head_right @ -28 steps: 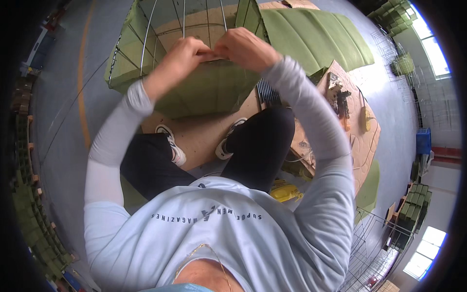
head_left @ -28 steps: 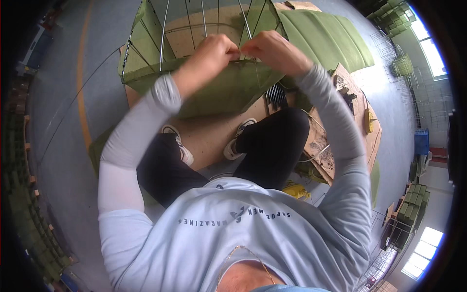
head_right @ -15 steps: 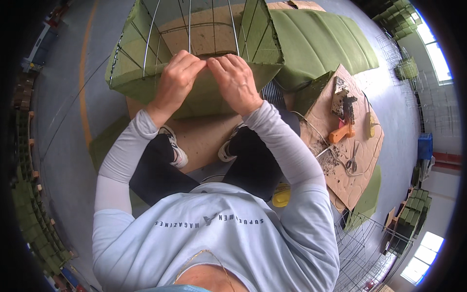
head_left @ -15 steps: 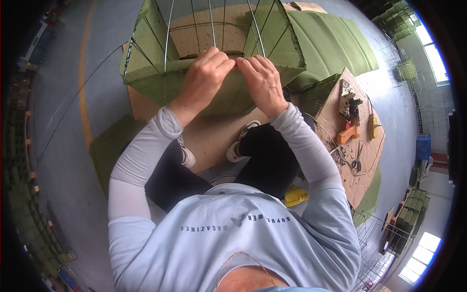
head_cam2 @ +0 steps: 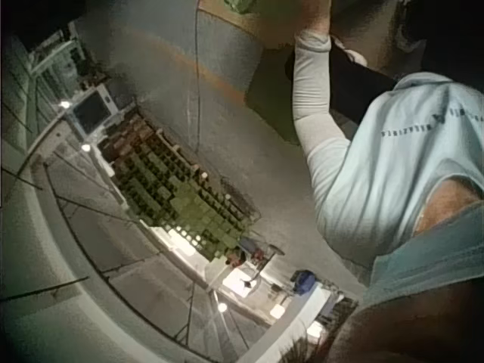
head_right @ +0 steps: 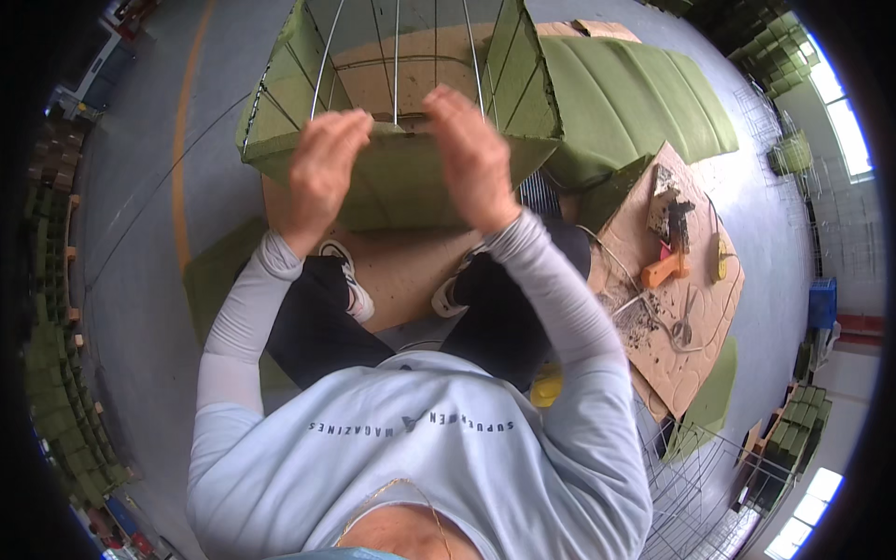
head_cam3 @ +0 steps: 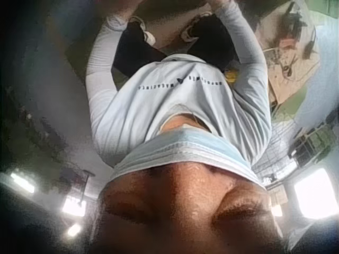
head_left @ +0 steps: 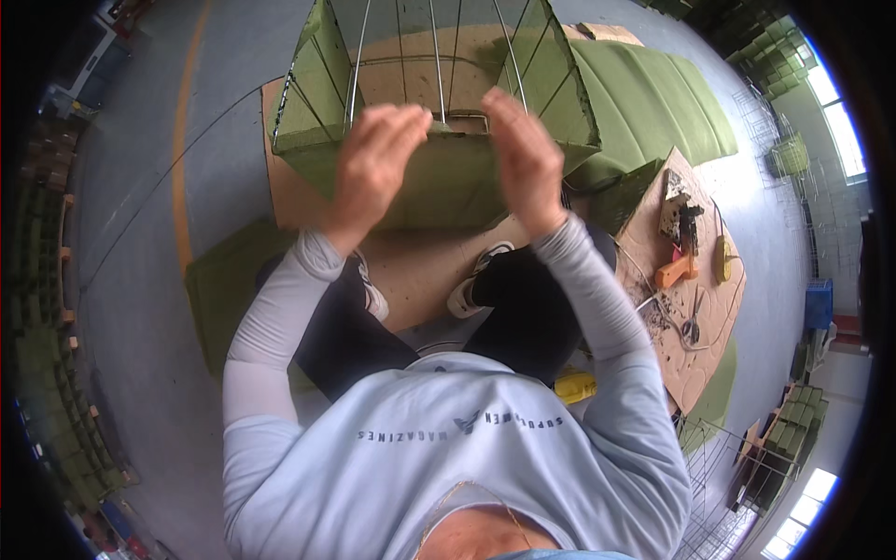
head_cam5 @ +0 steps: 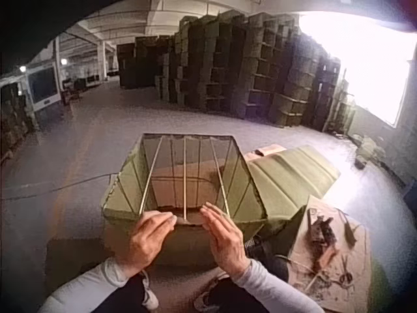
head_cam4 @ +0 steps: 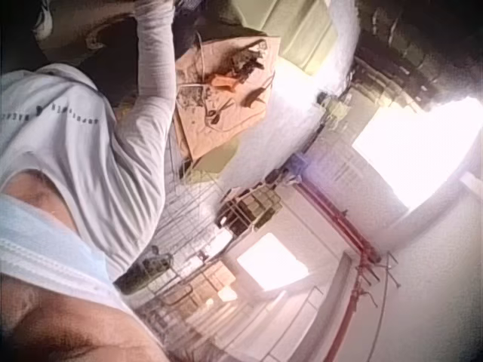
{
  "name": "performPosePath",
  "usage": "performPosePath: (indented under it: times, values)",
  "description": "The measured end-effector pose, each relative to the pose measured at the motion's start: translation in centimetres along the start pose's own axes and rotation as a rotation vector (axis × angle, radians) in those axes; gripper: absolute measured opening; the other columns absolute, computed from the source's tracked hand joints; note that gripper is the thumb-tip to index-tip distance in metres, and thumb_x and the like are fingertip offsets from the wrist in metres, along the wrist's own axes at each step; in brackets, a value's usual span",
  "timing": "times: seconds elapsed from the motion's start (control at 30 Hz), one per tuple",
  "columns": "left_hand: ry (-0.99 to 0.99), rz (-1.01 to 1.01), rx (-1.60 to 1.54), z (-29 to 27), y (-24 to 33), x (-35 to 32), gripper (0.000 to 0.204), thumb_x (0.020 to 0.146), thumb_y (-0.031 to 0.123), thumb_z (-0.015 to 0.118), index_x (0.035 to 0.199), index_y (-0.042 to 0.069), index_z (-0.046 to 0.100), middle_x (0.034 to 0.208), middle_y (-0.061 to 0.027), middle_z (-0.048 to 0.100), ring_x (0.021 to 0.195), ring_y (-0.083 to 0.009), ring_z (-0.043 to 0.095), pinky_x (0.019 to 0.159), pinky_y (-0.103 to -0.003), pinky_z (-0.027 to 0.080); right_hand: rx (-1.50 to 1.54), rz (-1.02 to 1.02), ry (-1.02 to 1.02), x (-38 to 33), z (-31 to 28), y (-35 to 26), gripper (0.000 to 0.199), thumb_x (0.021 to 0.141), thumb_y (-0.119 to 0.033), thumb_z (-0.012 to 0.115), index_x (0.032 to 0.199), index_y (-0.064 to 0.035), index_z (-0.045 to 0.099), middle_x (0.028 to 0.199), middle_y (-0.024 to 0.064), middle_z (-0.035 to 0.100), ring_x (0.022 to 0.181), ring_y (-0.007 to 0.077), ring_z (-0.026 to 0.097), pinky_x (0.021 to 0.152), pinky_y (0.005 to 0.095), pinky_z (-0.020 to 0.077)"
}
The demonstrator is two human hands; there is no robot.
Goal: Assembling a green fabric bin by gluing fabric panels to a wire frame and trimming excess material.
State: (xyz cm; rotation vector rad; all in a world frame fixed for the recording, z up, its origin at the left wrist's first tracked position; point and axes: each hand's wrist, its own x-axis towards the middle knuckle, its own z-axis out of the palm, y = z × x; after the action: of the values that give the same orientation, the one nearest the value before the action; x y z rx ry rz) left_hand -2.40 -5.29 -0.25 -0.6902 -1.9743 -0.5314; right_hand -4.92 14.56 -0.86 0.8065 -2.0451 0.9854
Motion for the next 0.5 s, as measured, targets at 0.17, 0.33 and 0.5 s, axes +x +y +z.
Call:
performPosePath:
  times: [0.17,0.33,0.5]
  values:
    - [-0.178,0.041,-0.001,0.4,-0.7,-0.9,0.024,0.074,-0.004,0.066,0.098,-0.002,0.066,0.096,-0.0096,0.063,0.088,-0.0261,0.059,0.075,-0.035,0.051,-0.274,-0.235,-0.119,-1.5,3.2,-0.5,0.04,0.077,-0.006,0.061,0.116,0.0031,0.056,0.114,0.0155,0.062,0.112,0.0294,0.057,0.099,0.0434,0.0431]
    - [-0.245,0.005,-0.03,1.0,-1.3,-0.1,0.022,0.074,-0.002,0.066,0.095,-0.001,0.065,0.092,-0.0085,0.062,0.086,-0.0246,0.059,0.073,-0.034,0.051,-0.32,-0.178,-0.132,-0.7,3.6,-0.9,0.032,0.076,-0.006,0.058,0.107,0.0024,0.058,0.108,0.0142,0.063,0.107,0.0282,0.06,0.094,0.0401,0.0466]
    - [-0.486,-0.123,-0.173,1.1,-2.4,1.7,0.015,0.075,0.004,0.068,0.09,0.0,0.068,0.079,-0.0121,0.063,0.08,-0.0248,0.06,0.066,-0.033,0.048,-0.296,-0.103,-0.231,0.2,2.6,-0.9,0.023,0.076,-0.004,0.056,0.099,-0.0009,0.06,0.101,0.0161,0.065,0.102,0.029,0.062,0.088,0.0369,0.0486]
